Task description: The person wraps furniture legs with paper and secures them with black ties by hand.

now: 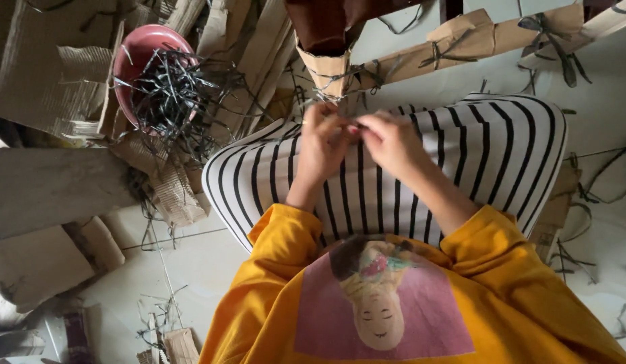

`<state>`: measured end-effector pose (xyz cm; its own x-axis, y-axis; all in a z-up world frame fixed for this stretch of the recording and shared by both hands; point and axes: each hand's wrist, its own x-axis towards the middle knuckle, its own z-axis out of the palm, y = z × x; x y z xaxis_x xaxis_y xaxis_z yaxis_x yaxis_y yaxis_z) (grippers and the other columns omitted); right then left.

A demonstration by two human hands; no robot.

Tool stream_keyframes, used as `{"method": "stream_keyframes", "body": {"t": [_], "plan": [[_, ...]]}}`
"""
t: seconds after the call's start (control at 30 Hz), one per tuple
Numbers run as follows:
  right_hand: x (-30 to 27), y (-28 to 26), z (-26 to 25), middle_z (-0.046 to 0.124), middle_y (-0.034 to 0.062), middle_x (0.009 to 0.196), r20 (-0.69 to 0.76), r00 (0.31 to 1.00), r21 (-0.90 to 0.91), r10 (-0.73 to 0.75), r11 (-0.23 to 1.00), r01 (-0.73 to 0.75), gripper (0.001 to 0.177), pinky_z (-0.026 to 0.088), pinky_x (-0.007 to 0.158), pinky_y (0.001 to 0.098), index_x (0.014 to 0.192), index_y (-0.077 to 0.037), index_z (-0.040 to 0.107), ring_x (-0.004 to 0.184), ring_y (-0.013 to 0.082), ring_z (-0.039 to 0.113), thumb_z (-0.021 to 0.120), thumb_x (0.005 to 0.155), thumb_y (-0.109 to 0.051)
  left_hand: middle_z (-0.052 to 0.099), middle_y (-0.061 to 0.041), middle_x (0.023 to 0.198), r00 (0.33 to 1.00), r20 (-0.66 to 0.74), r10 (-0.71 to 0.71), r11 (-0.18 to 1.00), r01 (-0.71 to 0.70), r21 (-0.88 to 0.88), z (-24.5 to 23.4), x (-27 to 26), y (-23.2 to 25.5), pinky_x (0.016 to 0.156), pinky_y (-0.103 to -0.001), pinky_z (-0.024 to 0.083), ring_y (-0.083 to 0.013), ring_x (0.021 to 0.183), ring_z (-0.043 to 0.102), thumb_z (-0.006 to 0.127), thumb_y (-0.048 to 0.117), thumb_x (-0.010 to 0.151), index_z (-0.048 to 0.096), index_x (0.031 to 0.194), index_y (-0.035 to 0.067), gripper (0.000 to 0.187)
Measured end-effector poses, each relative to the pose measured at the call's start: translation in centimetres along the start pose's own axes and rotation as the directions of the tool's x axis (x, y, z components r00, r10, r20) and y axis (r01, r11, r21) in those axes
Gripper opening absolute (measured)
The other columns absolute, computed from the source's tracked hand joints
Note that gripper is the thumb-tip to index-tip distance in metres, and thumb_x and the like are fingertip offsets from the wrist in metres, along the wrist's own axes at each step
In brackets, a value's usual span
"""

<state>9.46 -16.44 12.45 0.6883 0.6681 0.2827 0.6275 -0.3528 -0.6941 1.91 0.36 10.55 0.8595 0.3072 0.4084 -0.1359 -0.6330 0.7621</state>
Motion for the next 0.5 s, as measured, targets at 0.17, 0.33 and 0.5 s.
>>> {"method": "stream_keyframes", "body": {"t": [0.17, 0.33, 0.5], "plan": [[3.7, 3.3, -2.3, 0.075, 0.0188, 0.104, -0.193, 0.980, 0.005, -0.056, 0.998, 0.058, 0.030, 0.059, 0.074, 0.0381, 0.127, 0.002, 0.070, 0.094, 0.0306, 0.067, 0.074, 0.097, 0.003, 0.061, -0.008, 0.128, 0.937, -0.233, -0.261, 0.965, 0.253, -0.068, -0.2, 0.0, -0.9, 0.073, -0.029, 0.063, -0.0231, 0.084, 0.074, 0.086, 0.012, 0.086, 0.064, 0.125, 0.012, 0.044], [5.0, 8.7, 2.2, 0.072, 0.0150, 0.102, -0.279, 0.929, -0.255, -0.244, 0.951, 0.173, 0.022, 0.061, 0.078, 0.0453, 0.103, -0.010, 0.080, 0.089, 0.0377, 0.071, 0.082, 0.083, -0.001, 0.078, -0.021, 0.088, 0.876, -0.416, -0.244, 0.970, 0.229, -0.087, 2.1, 0.9, -2.7, 0.065, -0.040, 0.061, -0.0364, 0.079, 0.076, 0.091, 0.013, 0.079, 0.077, 0.111, 0.002, 0.036], [5.3, 11.9, 4.1, 0.062, 0.0026, 0.099, -0.355, 0.897, -0.277, -0.263, 0.946, 0.168, 0.014, 0.060, 0.075, 0.0373, 0.100, -0.017, 0.077, 0.083, 0.0276, 0.069, 0.081, 0.089, -0.009, 0.074, -0.009, 0.065, 0.869, -0.465, -0.170, 0.983, 0.181, -0.022, 2.9, 3.1, -2.5, 0.054, -0.033, 0.057, -0.0287, 0.065, 0.074, 0.091, 0.010, 0.075, 0.082, 0.085, 0.016, 0.014]]}}
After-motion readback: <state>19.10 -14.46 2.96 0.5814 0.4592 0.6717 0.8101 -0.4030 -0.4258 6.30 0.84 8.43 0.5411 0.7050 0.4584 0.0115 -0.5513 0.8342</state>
